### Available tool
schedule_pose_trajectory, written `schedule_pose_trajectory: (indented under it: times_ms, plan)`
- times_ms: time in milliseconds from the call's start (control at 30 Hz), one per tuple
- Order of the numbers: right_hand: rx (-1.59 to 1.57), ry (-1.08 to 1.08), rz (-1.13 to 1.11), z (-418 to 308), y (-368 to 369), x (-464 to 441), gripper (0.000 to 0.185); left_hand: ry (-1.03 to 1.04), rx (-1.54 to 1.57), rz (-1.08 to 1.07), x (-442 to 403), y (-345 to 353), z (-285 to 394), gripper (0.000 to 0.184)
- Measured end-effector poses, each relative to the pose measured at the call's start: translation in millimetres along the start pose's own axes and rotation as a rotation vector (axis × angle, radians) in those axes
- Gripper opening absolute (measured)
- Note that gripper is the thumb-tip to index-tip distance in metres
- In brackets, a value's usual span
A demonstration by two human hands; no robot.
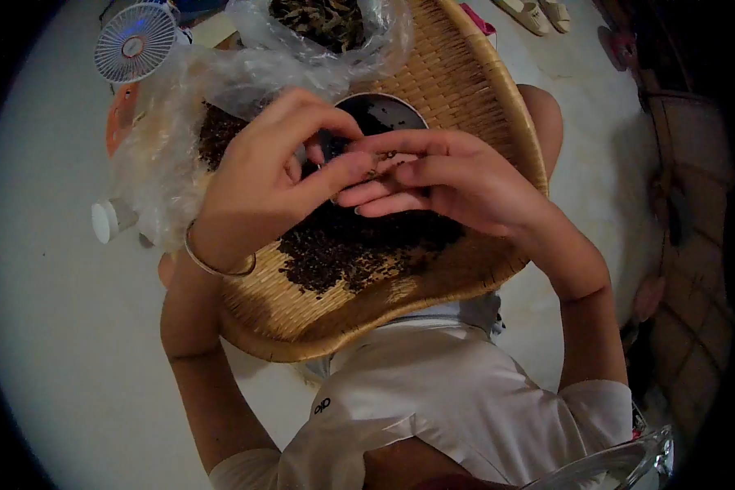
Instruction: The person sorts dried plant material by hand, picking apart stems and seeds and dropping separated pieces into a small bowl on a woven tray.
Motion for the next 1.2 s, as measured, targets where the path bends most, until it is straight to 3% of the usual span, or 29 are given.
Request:
schedule_pose_trajectory:
  times_ms: [400, 900, 967, 1200]
  plan:
    - [0.006, -0.029, 0.025, -4, -8, 3, 0.034, -0.005, 0.216, 0.031, -3, 15, -15, 0.013]
    - [0.170, 0.124, 0.035, 1, -8, 3, 0.021, -0.067, 0.371, -0.009, 0, 6, -7, 0.009]
    - [0.239, 0.128, 0.075, 1, -9, 3, 0.019, -0.151, 0.437, 0.003, 0, 6, -6, 0.010]
    - [0.307, 0.026, 0.197, 0, -9, 4, 0.017, -0.111, 0.425, 0.000, 1, 6, -8, 0.010]
Point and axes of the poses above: each hand's wrist, its own x-axis away from the middle knuckle, its own y-axis out of the palm, z = x × y, the point moved 3 cm from there along -x, towards the middle knuckle, and after that the axes turned 14 degrees about y, right-handed, at the moved point
